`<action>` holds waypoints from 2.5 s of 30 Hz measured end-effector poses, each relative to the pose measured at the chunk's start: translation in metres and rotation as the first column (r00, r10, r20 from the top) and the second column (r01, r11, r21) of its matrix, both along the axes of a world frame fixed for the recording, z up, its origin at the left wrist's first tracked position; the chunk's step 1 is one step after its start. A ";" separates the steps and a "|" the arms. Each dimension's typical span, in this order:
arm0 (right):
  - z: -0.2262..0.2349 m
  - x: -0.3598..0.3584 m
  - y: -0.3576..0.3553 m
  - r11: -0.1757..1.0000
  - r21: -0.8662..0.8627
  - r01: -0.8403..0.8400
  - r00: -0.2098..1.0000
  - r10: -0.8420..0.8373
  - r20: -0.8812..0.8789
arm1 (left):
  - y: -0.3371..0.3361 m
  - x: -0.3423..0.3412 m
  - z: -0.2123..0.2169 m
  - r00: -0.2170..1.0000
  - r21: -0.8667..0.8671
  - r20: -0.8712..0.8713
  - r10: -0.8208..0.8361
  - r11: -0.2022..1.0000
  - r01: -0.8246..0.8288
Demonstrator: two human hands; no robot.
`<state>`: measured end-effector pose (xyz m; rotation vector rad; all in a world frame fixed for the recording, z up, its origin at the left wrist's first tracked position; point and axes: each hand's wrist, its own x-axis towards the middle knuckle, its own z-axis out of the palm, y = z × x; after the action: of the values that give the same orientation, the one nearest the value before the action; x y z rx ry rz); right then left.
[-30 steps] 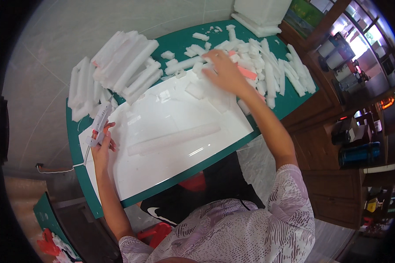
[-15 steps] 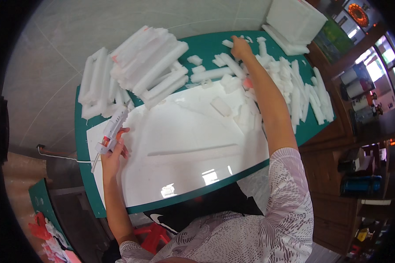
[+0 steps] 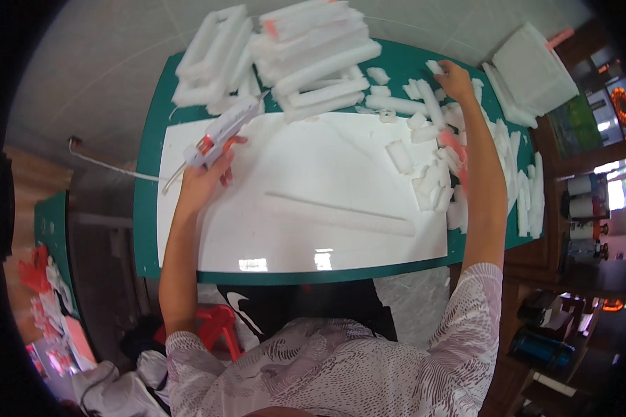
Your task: Gluing foam strips together using a hot glue gun to assemble packaging components.
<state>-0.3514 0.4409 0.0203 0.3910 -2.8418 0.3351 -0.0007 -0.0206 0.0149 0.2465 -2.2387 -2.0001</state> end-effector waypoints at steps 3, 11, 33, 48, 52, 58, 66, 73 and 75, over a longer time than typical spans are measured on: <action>0.024 0.032 -0.021 0.995 -0.066 -0.074 0.997 0.076 0.021 | -0.007 0.003 -0.003 0.999 -0.038 -0.039 -0.005 0.999 0.004; 0.073 0.201 -0.082 0.679 -0.708 -0.195 0.805 0.523 0.279 | -0.006 0.001 -0.005 0.998 -0.072 -0.043 -0.041 0.997 0.038; 0.057 0.264 -0.053 0.447 -0.894 0.028 0.839 0.476 0.264 | -0.007 -0.001 -0.007 0.999 -0.130 -0.034 -0.023 0.991 0.018; 0.044 0.284 -0.079 0.963 -0.064 -0.263 0.941 0.241 -0.239 | -0.009 -0.002 -0.008 0.998 -0.129 -0.051 -0.032 0.991 0.025; 0.043 0.357 -0.125 0.834 -0.202 -0.514 0.856 0.514 -0.055 | -0.008 -0.001 -0.004 0.999 -0.109 -0.031 -0.017 0.994 0.013; 0.013 0.361 -0.147 0.782 -0.173 -0.598 0.787 0.615 0.058 | -0.017 -0.006 -0.011 0.999 -0.121 -0.050 -0.021 0.993 0.015; -0.003 0.360 -0.149 0.781 -0.138 -0.609 0.762 0.624 0.170 | -0.019 0.027 0.026 0.996 -0.311 -0.094 0.001 0.950 -0.031; 0.002 0.346 -0.151 0.742 -0.162 -0.650 0.737 0.668 0.100 | -0.013 0.109 0.027 0.974 -0.583 -0.210 0.088 0.788 -0.197; 0.010 0.337 -0.154 0.733 -0.147 -0.664 0.721 0.680 0.135 | -0.009 0.129 0.021 0.970 -0.601 -0.225 0.094 0.771 -0.214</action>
<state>-0.0145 0.2866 0.0301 1.4596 -2.7193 0.6542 0.1284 -0.0293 0.0355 0.1550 -2.5024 -1.0539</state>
